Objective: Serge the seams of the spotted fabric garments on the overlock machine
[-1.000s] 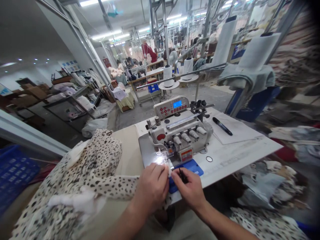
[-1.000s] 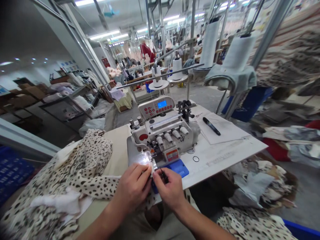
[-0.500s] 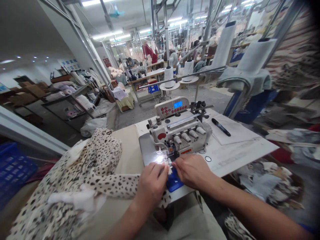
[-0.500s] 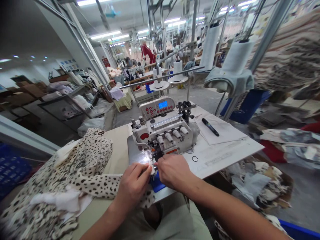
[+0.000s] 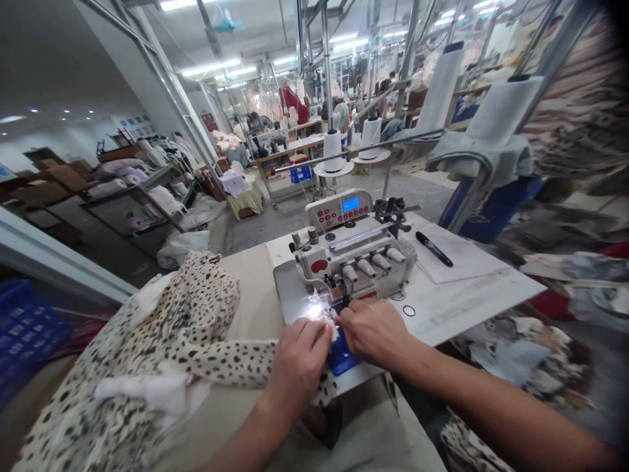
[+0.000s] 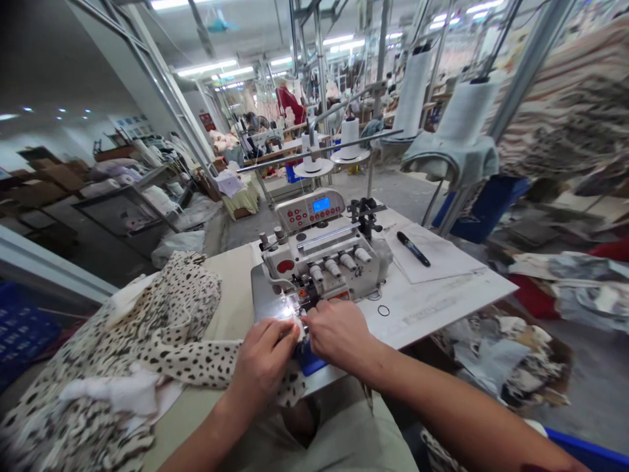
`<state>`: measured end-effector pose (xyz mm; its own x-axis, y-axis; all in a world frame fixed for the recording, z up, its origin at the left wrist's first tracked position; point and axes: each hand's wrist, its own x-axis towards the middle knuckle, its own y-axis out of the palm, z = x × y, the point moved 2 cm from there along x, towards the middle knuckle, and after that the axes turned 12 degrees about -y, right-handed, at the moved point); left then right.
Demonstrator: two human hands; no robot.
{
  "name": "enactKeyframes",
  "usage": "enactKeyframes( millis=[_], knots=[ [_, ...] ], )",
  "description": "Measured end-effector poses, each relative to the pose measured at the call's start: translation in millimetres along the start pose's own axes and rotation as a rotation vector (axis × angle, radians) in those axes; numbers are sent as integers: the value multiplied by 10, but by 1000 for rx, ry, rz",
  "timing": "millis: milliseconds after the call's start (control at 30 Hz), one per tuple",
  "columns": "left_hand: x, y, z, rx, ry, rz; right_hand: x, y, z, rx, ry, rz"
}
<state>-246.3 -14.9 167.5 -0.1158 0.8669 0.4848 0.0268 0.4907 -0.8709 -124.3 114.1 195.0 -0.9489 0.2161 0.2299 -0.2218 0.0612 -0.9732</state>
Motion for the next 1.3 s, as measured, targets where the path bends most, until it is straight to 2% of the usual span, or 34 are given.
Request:
enactKeyframes(
  millis=[100, 233, 367, 667, 767, 933, 1133, 1300],
  knots=[
    [5, -19, -31, 45, 5, -61, -10, 7, -2, -9, 8, 16],
    [-2, -7, -76, 38, 18, -30, -37, 42, -9, -16, 18, 7],
    [-42, 12, -101, 61, -36, -49, -39, 77, 1, -39, 47, -31],
    [-128, 43, -240, 140, -157, 24, 17, 163, 13, -36, 127, -93],
    [-112, 59, -267, 169, -183, 20, -31, 249, 12, -44, 147, -186],
    [-110, 66, -238, 119, -171, 11, -291, 510, 31, 15, 221, -417],
    [-61, 40, -121, 6, -227, 14, -454, 859, 87, 463, 160, -643],
    [174, -26, 53, -44, -320, 121, -504, 979, 63, 712, 145, -782]
  ],
)
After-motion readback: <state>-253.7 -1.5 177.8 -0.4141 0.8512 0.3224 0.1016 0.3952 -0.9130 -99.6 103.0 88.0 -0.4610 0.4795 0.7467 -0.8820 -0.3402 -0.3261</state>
